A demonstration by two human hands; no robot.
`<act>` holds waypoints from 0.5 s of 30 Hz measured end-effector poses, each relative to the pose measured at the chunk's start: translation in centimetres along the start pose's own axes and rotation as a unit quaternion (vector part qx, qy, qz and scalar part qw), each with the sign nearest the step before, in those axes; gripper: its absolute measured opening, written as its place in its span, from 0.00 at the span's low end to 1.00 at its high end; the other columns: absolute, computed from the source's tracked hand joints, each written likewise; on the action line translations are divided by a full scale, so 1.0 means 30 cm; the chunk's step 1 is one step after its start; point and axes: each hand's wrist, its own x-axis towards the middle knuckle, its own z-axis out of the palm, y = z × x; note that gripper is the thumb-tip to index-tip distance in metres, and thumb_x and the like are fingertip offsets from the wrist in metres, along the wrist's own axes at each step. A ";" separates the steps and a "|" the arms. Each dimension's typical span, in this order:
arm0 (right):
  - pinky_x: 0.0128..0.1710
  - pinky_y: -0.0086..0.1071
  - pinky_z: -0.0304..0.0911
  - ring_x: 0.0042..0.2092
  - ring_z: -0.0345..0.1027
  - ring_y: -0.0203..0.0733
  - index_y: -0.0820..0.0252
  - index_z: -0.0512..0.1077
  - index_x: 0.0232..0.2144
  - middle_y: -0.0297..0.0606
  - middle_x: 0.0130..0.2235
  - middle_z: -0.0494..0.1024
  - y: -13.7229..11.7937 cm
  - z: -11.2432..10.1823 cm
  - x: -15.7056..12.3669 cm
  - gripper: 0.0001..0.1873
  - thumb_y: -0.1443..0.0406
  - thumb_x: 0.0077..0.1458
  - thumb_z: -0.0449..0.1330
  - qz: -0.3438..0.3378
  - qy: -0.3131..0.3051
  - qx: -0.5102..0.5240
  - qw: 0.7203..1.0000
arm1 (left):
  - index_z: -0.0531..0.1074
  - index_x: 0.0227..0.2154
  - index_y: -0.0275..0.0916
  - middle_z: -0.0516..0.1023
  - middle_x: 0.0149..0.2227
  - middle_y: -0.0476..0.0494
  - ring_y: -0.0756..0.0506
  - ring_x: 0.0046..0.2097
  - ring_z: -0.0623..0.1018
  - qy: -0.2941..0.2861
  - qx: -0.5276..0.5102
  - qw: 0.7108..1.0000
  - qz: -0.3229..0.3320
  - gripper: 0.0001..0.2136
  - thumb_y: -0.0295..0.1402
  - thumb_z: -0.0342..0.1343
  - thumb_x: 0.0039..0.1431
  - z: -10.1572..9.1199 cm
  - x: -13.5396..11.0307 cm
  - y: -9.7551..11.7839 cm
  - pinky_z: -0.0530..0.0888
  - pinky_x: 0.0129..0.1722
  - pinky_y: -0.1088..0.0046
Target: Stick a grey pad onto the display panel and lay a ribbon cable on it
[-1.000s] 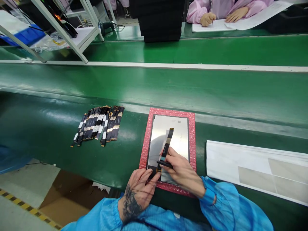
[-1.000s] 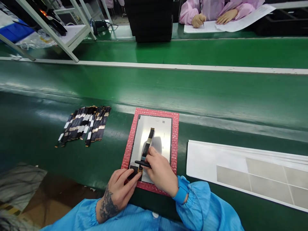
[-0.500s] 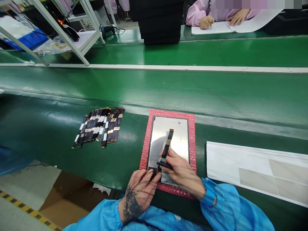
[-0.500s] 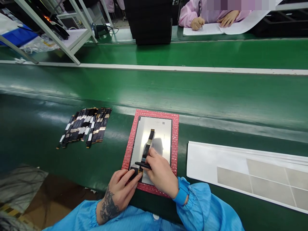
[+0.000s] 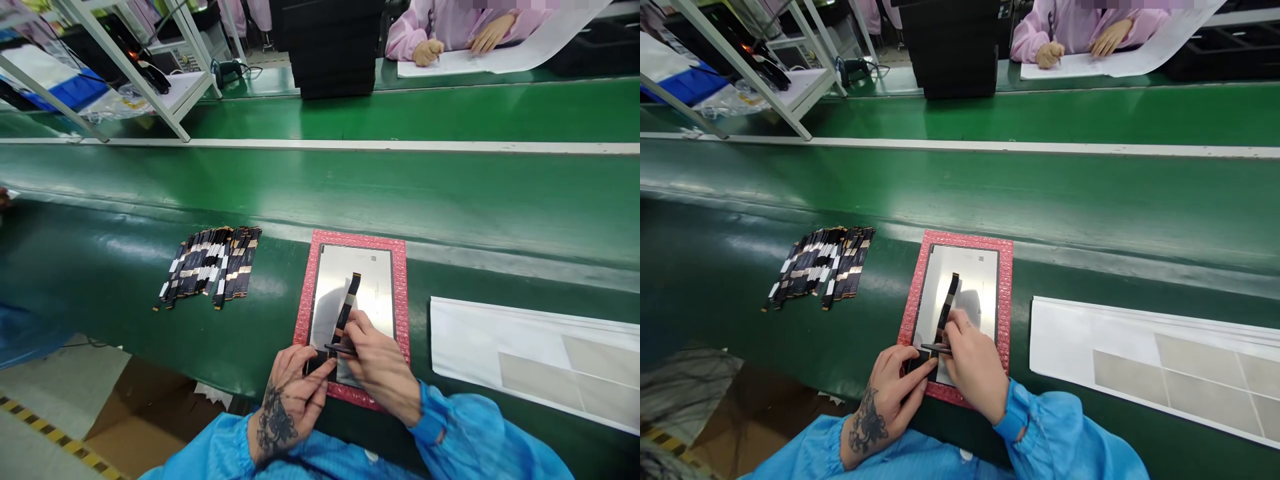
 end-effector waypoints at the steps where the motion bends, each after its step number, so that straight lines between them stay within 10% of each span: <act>1: 0.30 0.34 0.66 0.35 0.70 0.41 0.62 0.69 0.40 0.45 0.52 0.69 0.002 0.002 -0.005 0.08 0.71 0.56 0.55 0.008 0.027 -0.028 0.999 | 0.72 0.52 0.42 0.68 0.45 0.41 0.44 0.48 0.68 0.003 -0.004 1.000 -0.003 0.17 0.26 0.46 0.64 0.000 -0.002 -0.002 0.69 0.48 0.65; 9: 0.25 0.31 0.62 0.36 0.72 0.43 0.63 0.67 0.38 0.50 0.48 0.71 0.126 -0.117 -0.027 0.09 0.65 0.63 0.49 0.021 0.343 -0.122 0.931 | 0.71 0.54 0.41 0.69 0.47 0.40 0.44 0.49 0.69 0.042 -0.045 0.998 -0.028 0.18 0.25 0.47 0.64 -0.003 -0.047 -0.033 0.73 0.48 0.65; 15: 0.30 0.35 0.67 0.37 0.73 0.44 0.58 0.69 0.35 0.40 0.39 0.76 0.188 -0.153 -0.069 0.11 0.59 0.61 0.51 0.065 0.316 -0.011 0.946 | 0.74 0.52 0.47 0.72 0.51 0.42 0.46 0.49 0.76 0.073 -0.197 0.953 -0.220 0.14 0.33 0.53 0.64 -0.083 -0.023 -0.093 0.77 0.47 0.72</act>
